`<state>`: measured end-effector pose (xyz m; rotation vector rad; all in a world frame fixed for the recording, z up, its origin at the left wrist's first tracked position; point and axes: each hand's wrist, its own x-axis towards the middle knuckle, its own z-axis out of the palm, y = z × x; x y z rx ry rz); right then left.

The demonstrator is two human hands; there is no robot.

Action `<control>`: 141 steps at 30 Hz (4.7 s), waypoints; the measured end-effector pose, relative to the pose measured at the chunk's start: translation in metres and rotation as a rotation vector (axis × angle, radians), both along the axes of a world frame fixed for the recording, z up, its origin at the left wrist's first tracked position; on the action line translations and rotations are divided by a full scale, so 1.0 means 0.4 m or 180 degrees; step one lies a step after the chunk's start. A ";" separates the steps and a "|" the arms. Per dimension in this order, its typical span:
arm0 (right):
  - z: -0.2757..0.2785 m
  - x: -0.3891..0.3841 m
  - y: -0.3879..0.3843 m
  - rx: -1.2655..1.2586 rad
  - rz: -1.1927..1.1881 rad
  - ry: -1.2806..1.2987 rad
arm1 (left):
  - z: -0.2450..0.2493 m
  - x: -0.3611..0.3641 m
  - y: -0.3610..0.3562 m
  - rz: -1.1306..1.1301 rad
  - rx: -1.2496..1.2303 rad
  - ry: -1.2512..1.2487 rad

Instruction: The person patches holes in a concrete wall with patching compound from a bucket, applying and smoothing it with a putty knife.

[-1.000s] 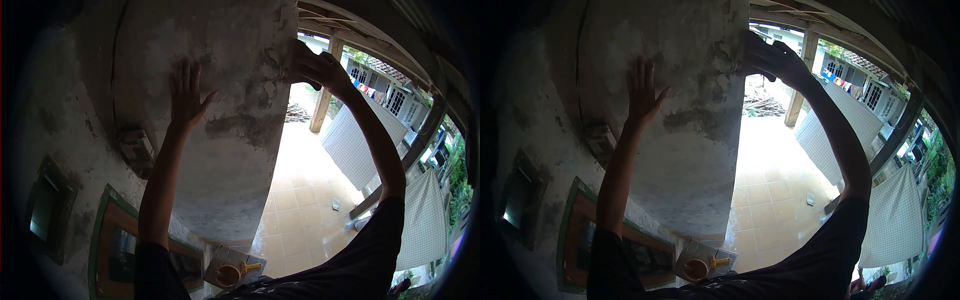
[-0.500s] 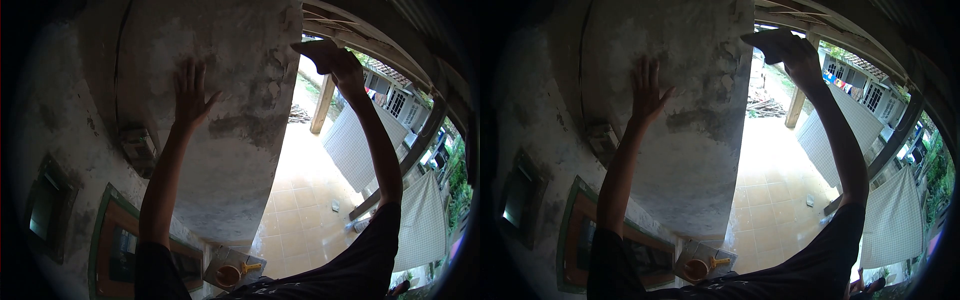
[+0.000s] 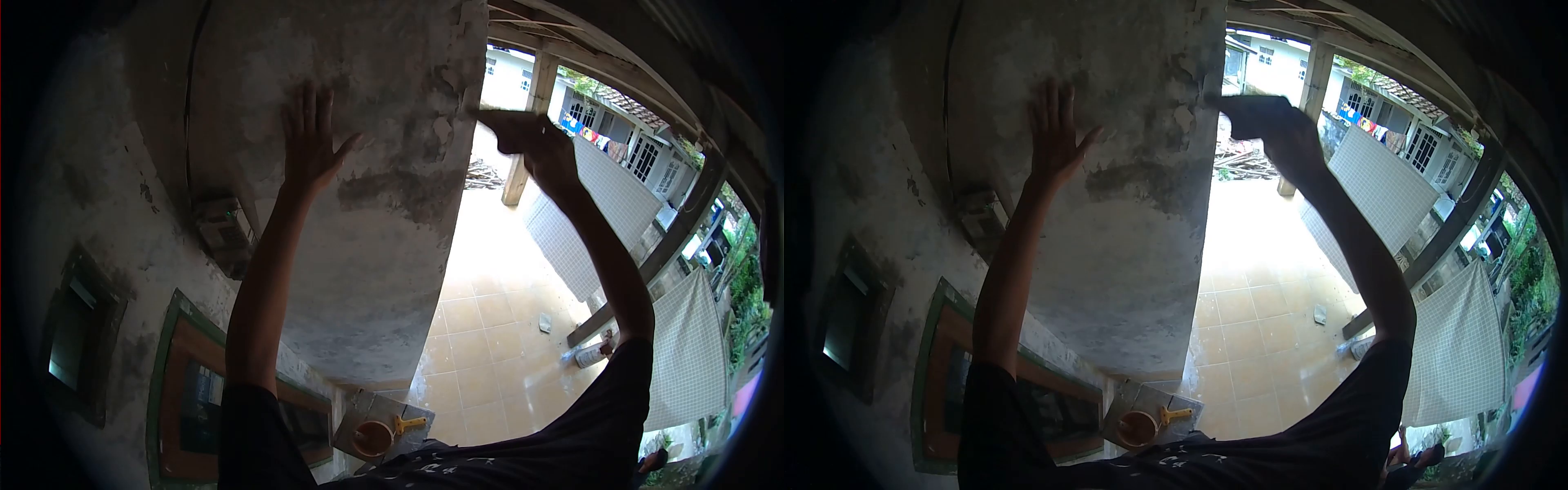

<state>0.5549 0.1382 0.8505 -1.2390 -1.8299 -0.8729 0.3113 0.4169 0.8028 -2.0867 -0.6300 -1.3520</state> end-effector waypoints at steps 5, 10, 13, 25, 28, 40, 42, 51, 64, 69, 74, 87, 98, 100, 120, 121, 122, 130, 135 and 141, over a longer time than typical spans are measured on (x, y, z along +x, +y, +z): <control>0.073 0.077 0.078 0.0945 -0.0691 -0.0978 | -0.002 -0.003 -0.010 -0.0058 -0.0029 -0.0027; -0.057 0.067 0.085 -0.0147 0.0028 0.0500 | 0.006 -0.014 -0.015 -0.0067 -0.0014 0.0022; -0.054 -0.004 0.027 -0.0631 0.0411 0.0887 | 0.008 -0.015 -0.014 -0.0107 -0.0124 0.0112; -0.159 0.102 0.109 0.0244 -0.0947 -0.0646 | 0.008 -0.016 -0.010 -0.0114 -0.0030 0.0024; -0.274 0.042 0.057 -0.1102 -0.0294 0.0459 | 0.001 -0.011 -0.011 -0.0041 -0.0019 0.0086; -0.251 0.199 0.050 0.0191 -0.0743 -0.1544 | -0.134 0.038 -0.036 -0.0744 -0.0307 0.0133; -0.208 0.212 0.067 0.0305 -0.0789 -0.2036 | -0.149 0.051 -0.023 -0.0532 -0.0327 0.0086; -0.209 0.232 0.097 -0.0162 -0.1076 -0.2053 | -0.165 0.065 0.005 -0.0329 -0.0053 0.0008; -0.202 0.122 0.084 0.0605 -0.0634 -0.0781 | -0.149 0.052 -0.024 -0.0307 -0.0221 0.0225; -0.354 0.079 0.127 0.0243 -0.1149 -0.0710 | -0.144 0.045 -0.030 -0.0276 -0.0284 0.0335; -0.455 -0.068 0.042 -0.2208 -0.0216 0.1599 | -0.144 0.046 -0.030 -0.0276 -0.0309 0.0356; -0.565 0.011 0.154 -0.0406 -0.0902 -0.0252 | -0.133 -0.009 -0.095 -0.0540 -0.0158 0.0444; -1.215 -0.289 -0.020 -0.3964 -0.0501 0.0454 | -0.748 -0.353 -0.350 -0.1404 -0.3242 0.0864; -1.309 -0.366 -0.048 -0.4051 -0.0154 0.0415 | -0.934 -0.444 -0.411 -0.1260 -0.3727 0.0585; -1.762 -0.683 -0.103 -0.5392 0.0091 0.3344 | -1.807 -0.848 -0.958 0.1397 -0.6510 -0.1255; -1.763 -0.689 -0.103 -0.5404 0.0068 0.3352 | -1.831 -0.849 -0.969 0.1390 -0.6533 -0.1245; -1.763 -0.696 -0.107 -0.5282 0.0276 0.3002 | -1.857 -0.847 -0.979 0.1338 -0.7035 -0.1518; -1.871 -0.785 -0.150 -0.5335 0.0626 0.1991 | -2.012 -0.779 -1.025 0.0617 -0.8050 -0.2619; -1.929 -0.803 -0.136 -0.5529 0.0727 0.0990 | -2.009 -0.732 -0.982 0.1078 -0.7622 -0.2558; -1.937 -0.792 -0.117 -0.5302 0.0852 0.0748 | -2.026 -0.725 -0.927 0.1498 -0.7255 -0.2822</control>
